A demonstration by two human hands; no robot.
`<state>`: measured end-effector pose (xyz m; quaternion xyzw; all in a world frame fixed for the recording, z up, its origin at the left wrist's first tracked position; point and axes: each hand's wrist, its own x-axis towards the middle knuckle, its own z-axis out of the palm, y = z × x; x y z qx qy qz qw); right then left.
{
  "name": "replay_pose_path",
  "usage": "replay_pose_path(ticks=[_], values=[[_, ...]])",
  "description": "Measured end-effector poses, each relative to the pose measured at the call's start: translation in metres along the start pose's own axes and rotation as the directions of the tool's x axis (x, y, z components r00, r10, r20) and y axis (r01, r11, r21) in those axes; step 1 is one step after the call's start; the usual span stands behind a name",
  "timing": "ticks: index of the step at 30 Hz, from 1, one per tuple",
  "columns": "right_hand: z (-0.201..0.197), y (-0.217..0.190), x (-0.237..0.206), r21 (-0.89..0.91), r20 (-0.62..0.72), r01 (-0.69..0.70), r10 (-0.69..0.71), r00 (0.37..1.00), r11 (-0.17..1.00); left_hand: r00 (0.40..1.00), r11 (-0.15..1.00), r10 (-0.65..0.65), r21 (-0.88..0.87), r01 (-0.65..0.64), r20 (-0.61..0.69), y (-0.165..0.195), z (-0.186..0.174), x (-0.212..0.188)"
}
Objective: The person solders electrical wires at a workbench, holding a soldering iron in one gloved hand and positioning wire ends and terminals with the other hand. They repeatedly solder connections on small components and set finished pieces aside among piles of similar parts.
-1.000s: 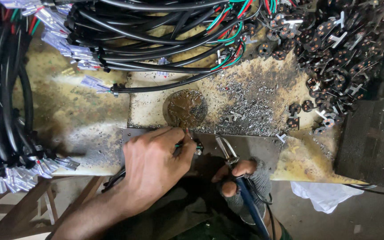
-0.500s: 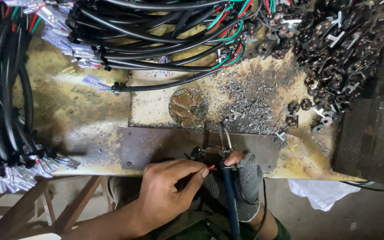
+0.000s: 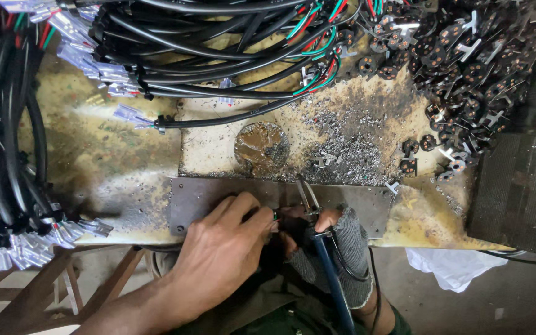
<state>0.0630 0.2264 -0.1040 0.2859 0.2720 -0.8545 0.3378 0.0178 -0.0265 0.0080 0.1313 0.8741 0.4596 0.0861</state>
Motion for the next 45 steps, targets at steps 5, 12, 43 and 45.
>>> replay_pose_path(ticks=[5, 12, 43, 45], values=[[0.006, 0.014, -0.018, -0.922, 0.317, 0.386, -0.618, 0.719, -0.024, 0.991, 0.991, -0.116, 0.06, 0.12, -0.07, 0.009, 0.009, 0.003], [0.0, 0.0, -0.043, -0.868, 0.456, 0.477, -0.605, 0.653, -0.14, 0.983, 0.988, -0.153, -0.035, 0.15, -0.106, 0.0, 0.008, 0.001], [-0.026, -0.026, -0.047, -0.535, 0.844, 0.741, -0.23, 0.484, -0.405, 0.987, 0.988, -0.155, -0.023, 0.154, -0.04, -0.007, 0.01, 0.001], [-0.028, -0.019, -0.045, -0.713, 0.045, 0.284, -0.363, 0.931, 0.64, 0.986, 0.987, -0.163, -0.013, 0.162, -0.027, -0.008, 0.01, 0.001]])
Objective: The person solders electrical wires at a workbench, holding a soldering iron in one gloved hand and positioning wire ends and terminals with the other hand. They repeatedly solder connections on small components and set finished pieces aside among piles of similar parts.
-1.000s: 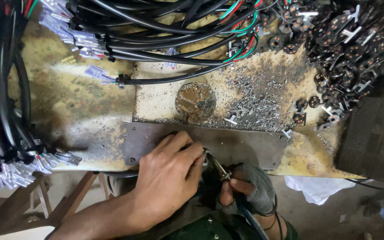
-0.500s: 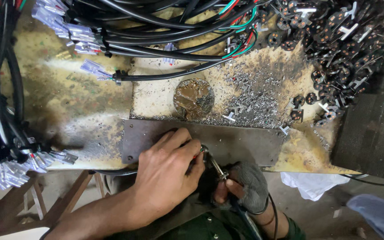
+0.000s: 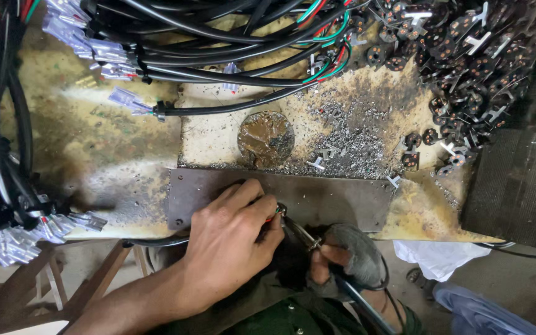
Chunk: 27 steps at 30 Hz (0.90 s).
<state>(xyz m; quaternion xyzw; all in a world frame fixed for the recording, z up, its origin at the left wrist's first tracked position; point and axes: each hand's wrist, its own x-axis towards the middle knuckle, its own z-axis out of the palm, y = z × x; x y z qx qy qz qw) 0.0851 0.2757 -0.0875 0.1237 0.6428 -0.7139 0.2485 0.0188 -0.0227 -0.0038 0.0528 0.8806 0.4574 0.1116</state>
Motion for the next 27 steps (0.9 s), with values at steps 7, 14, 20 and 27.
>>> replay_pose_path(ticks=[7, 14, 20, 27], values=[[0.002, -0.014, -0.003, -0.377, -0.085, -0.138, 0.114, 0.99, 0.916, 0.998, 0.999, 0.047, -0.003, -0.047, -0.031, -0.002, -0.002, -0.001], [0.034, -0.028, 0.007, -0.582, 0.195, 0.575, -0.588, 0.785, 0.575, 0.998, 0.999, 0.049, 0.009, -0.049, -0.047, -0.001, 0.0, -0.002], [0.036, -0.035, 0.013, -0.629, 0.315, 0.689, -0.693, 0.648, 0.359, 0.996, 0.997, 0.078, 0.016, -0.077, -0.05, 0.0, 0.0, 0.0], [0.044, -0.043, 0.009, -0.69, 0.279, 0.646, -0.704, 0.653, 0.325, 0.995, 0.997, 0.08, 0.017, -0.079, -0.055, 0.0, 0.0, -0.001]])
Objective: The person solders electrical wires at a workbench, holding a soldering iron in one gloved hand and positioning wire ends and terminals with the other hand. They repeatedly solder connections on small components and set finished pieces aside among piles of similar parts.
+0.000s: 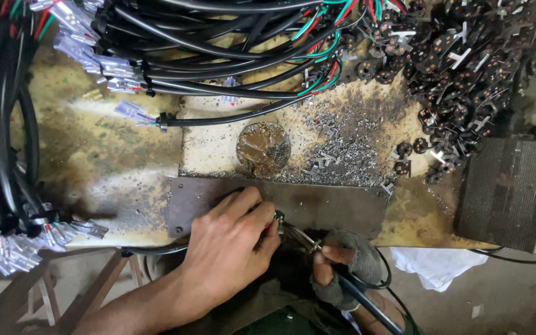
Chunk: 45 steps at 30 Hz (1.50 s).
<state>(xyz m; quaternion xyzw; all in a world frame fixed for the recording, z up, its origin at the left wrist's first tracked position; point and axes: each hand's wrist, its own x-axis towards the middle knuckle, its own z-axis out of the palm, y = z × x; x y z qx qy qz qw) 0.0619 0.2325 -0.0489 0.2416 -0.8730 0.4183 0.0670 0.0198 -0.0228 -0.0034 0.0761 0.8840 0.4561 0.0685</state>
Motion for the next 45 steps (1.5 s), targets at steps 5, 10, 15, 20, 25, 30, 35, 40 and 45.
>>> replay_pose_path(ticks=[5, 10, 15, 20, 25, 30, 35, 40, 45], values=[[-0.01, 0.005, 0.007, 0.193, 0.443, -0.724, 0.6, 0.667, 0.662, 1.0, 1.0, 0.007, 0.003, -0.007, -0.012, 0.001, 0.0, 0.0], [-0.002, 0.005, -0.019, 0.123, 0.077, 0.044, -0.053, 0.996, 0.991, 1.0, 1.0, 0.01, 0.004, -0.01, -0.009, 0.0, 0.001, 0.0], [-0.004, 0.023, -0.039, 0.743, 0.386, -0.638, 0.649, 0.656, 0.202, 1.0, 1.0, 0.001, 0.017, -0.001, -0.007, 0.0, 0.001, 0.0], [0.008, 0.021, -0.051, 0.231, -0.045, -0.223, 0.239, 0.97, 0.947, 1.0, 1.0, 0.014, 0.008, -0.014, -0.024, 0.0, 0.002, 0.0], [0.005, 0.013, -0.059, 0.343, -0.042, -0.335, 0.371, 0.928, 0.878, 1.0, 1.0, 0.021, -0.006, -0.021, -0.01, -0.001, 0.0, 0.0], [0.002, 0.008, -0.025, 0.372, 0.056, -0.421, 0.432, 0.9, 0.827, 1.0, 1.0, 0.012, -0.023, -0.012, 0.014, -0.001, -0.002, -0.002], [-0.038, 0.018, 0.052, 0.959, -0.055, -0.137, 0.635, 0.77, 0.25, 1.0, 1.0, 0.001, -0.03, -0.001, 0.011, -0.001, -0.004, -0.004], [-0.042, 0.034, 0.065, -0.681, -0.392, -0.328, 0.052, 0.918, 0.655, 0.999, 1.0, 0.014, -0.025, -0.015, -0.041, -0.002, -0.003, -0.008], [-0.043, 0.024, 0.07, -0.396, -0.427, -0.388, 0.207, 0.88, 0.832, 1.0, 1.0, 0.007, -0.019, -0.007, -0.017, -0.002, -0.004, -0.008]])
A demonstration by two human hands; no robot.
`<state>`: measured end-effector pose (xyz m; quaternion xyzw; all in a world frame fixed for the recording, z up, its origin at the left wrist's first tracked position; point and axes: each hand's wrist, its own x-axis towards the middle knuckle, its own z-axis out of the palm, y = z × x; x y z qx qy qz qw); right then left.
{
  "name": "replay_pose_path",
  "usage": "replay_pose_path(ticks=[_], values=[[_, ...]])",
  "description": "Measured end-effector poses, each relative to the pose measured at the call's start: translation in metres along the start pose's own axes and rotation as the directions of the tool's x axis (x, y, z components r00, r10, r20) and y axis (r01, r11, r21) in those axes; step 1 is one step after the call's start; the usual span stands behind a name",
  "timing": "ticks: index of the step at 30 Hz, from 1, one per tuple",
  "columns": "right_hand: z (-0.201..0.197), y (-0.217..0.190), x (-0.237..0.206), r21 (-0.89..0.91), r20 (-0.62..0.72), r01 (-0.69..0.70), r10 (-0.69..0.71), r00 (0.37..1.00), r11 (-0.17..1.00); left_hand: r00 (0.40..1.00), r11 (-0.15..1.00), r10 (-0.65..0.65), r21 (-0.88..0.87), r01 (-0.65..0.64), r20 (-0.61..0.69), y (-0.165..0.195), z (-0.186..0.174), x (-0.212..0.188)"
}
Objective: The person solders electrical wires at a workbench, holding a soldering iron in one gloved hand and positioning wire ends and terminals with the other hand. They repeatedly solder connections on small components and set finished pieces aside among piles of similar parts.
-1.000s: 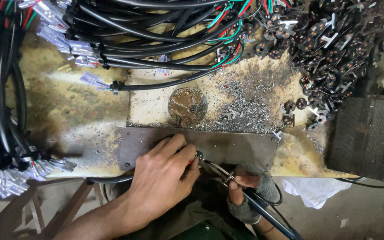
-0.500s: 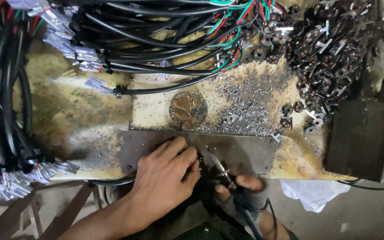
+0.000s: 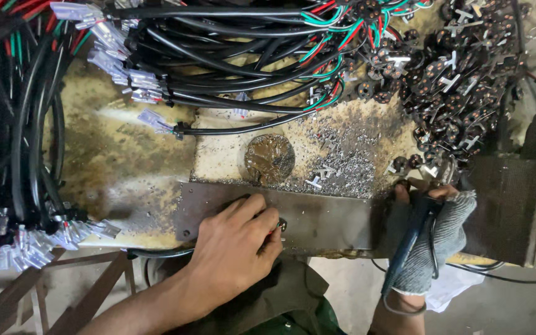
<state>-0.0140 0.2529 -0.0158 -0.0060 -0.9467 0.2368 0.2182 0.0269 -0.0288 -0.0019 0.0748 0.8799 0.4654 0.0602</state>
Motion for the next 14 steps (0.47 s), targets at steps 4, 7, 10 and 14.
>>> replay_pose_path(ticks=[4, 7, 10, 14], values=[[-0.014, -0.002, 0.007, 0.27, -0.067, 0.147, -0.134, 0.989, 0.951, 1.0, 1.0, 0.007, -0.016, -0.007, 0.001, 0.0, -0.001, 0.0], [-0.015, -0.009, -0.012, 0.498, 0.074, -0.119, 0.094, 0.993, 0.859, 1.0, 1.0, 0.002, -0.019, -0.003, -0.015, 0.0, -0.001, -0.002], [-0.011, -0.012, -0.034, 0.723, 0.489, -0.683, 0.621, 0.612, 0.104, 1.0, 1.0, 0.0, -0.008, 0.0, 0.0, -0.002, -0.002, -0.004], [-0.016, -0.008, -0.042, 0.497, 0.39, -0.36, 0.168, 0.906, 0.789, 1.0, 1.0, 0.0, 0.014, 0.0, 0.007, 0.001, -0.003, -0.004]])
